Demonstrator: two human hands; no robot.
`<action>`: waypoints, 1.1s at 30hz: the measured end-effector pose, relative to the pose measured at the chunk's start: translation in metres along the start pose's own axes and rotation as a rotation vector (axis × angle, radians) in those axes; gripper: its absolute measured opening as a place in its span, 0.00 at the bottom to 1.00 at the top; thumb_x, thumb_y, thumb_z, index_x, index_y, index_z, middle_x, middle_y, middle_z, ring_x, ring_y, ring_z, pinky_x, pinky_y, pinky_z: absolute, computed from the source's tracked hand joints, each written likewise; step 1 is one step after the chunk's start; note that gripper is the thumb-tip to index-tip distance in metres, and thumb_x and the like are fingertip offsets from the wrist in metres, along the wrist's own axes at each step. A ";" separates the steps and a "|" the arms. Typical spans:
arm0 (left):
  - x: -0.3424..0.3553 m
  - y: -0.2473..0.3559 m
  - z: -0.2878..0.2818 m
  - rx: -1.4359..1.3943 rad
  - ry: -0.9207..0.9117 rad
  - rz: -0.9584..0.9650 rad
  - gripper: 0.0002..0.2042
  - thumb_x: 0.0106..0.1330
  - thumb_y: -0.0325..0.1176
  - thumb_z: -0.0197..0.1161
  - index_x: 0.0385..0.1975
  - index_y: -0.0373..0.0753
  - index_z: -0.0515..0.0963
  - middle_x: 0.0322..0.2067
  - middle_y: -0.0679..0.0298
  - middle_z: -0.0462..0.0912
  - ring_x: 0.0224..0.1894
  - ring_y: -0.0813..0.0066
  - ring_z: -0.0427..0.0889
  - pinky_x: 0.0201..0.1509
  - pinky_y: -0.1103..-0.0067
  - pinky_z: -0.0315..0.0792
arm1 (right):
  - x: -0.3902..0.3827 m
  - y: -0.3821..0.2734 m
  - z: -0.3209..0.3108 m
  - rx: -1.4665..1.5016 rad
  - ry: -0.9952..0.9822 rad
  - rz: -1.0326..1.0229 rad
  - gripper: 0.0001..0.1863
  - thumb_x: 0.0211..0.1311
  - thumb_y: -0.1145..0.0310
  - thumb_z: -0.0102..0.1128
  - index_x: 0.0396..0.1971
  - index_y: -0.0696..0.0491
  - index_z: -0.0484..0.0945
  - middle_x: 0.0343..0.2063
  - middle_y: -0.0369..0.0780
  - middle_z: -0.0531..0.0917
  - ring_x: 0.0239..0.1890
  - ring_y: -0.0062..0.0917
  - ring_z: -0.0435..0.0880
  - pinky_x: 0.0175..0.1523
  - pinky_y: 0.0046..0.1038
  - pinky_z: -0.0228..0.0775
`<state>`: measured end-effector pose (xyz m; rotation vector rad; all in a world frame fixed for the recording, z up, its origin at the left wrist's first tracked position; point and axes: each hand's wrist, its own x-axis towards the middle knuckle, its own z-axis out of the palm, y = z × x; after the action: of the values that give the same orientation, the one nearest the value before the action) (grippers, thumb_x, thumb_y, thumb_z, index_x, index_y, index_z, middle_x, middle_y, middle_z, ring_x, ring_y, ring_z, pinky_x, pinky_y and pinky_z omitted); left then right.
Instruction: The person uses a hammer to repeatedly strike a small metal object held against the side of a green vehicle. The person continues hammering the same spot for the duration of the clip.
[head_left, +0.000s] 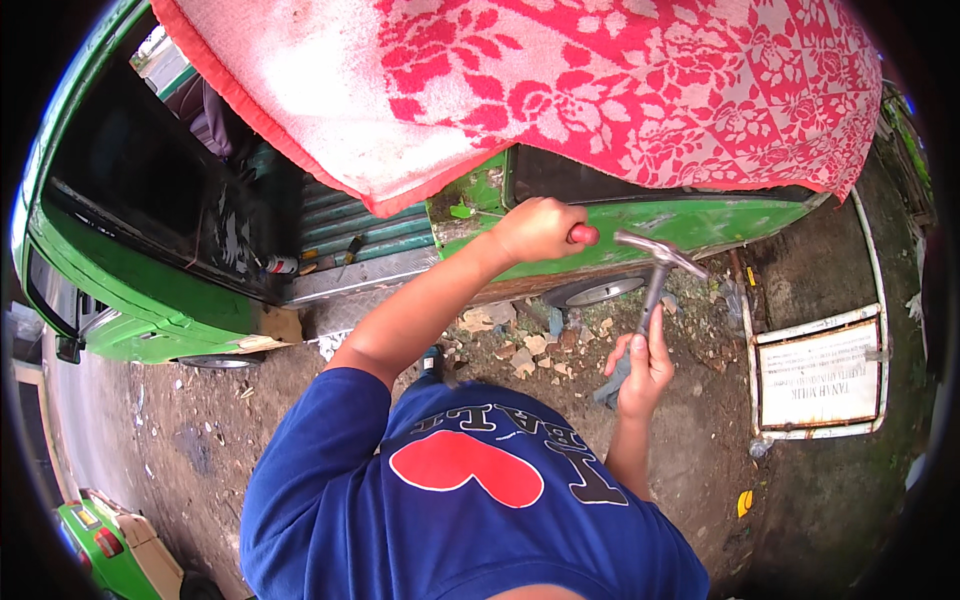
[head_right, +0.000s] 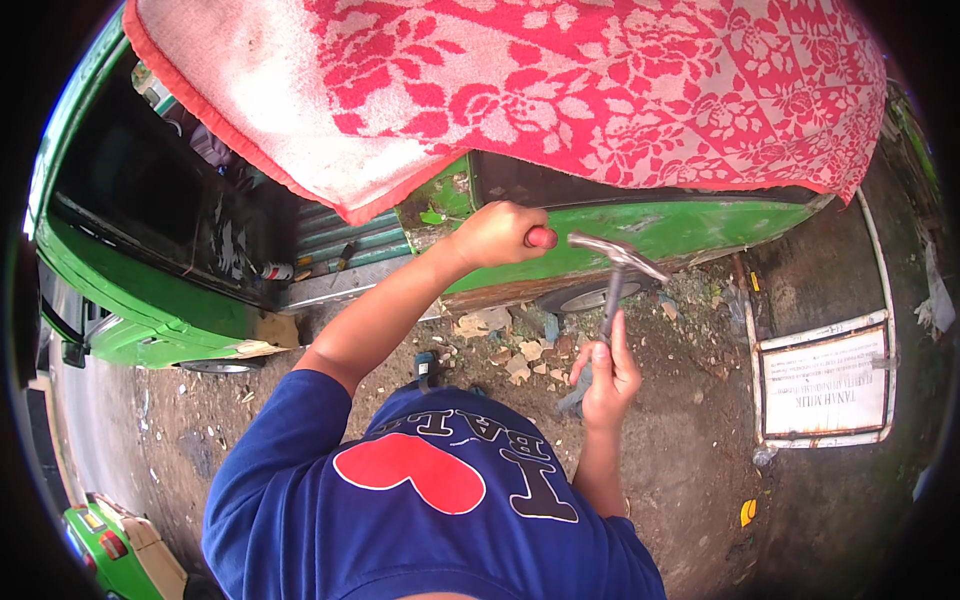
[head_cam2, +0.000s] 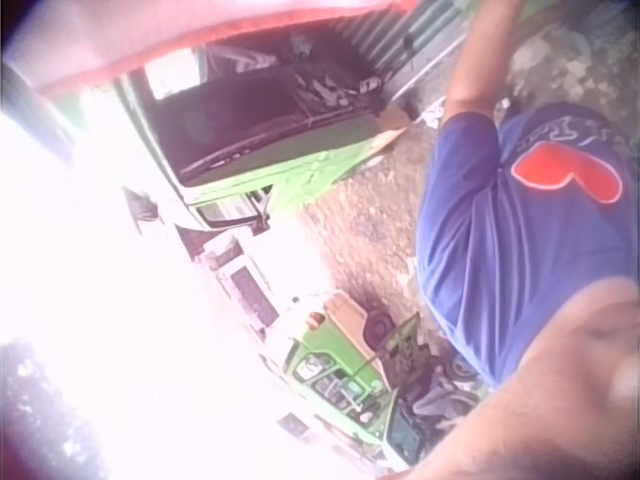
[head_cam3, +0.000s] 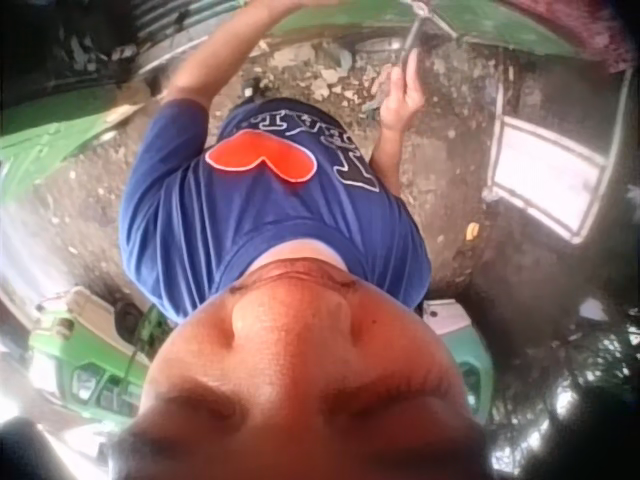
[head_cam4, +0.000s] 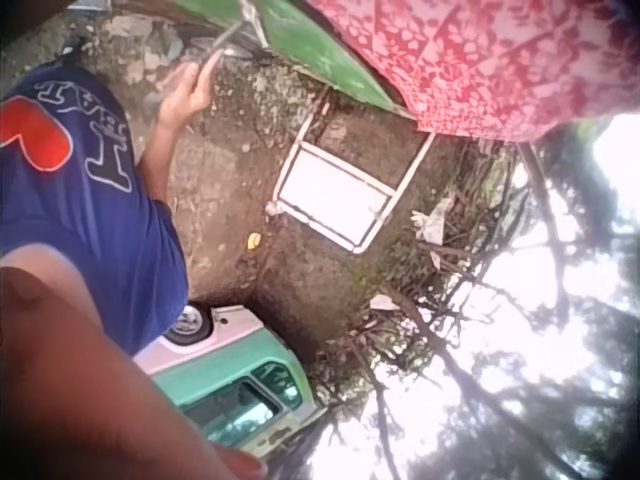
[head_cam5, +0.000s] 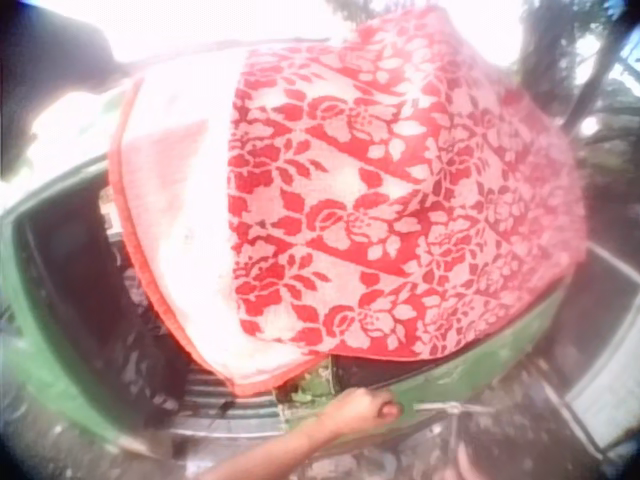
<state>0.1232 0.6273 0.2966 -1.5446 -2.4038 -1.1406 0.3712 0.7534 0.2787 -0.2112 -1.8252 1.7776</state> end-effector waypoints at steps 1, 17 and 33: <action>0.000 -0.001 0.002 0.012 -0.031 0.007 0.10 0.56 0.41 0.64 0.25 0.41 0.76 0.22 0.53 0.81 0.27 0.49 0.82 0.33 0.60 0.76 | 0.004 0.003 0.001 -0.121 -0.096 0.030 0.27 0.72 0.71 0.48 0.69 0.54 0.59 0.21 0.37 0.74 0.17 0.18 0.72 0.23 0.21 0.69; -0.003 0.011 0.009 0.073 -0.192 0.038 0.12 0.58 0.42 0.60 0.22 0.40 0.74 0.20 0.54 0.80 0.26 0.49 0.80 0.32 0.59 0.74 | 0.006 0.002 -0.013 0.067 0.062 0.158 0.27 0.72 0.71 0.48 0.69 0.56 0.59 0.21 0.36 0.74 0.18 0.18 0.72 0.23 0.21 0.68; 0.016 0.003 0.015 0.114 -0.255 -0.029 0.09 0.55 0.39 0.62 0.28 0.40 0.78 0.24 0.52 0.82 0.29 0.50 0.82 0.36 0.60 0.76 | 0.004 0.013 -0.016 0.281 0.159 0.310 0.28 0.73 0.70 0.46 0.71 0.51 0.57 0.20 0.38 0.73 0.15 0.19 0.73 0.20 0.22 0.68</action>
<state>0.1223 0.6496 0.2944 -1.7160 -2.6047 -0.8374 0.3722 0.7709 0.2668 -0.5314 -1.4725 2.1372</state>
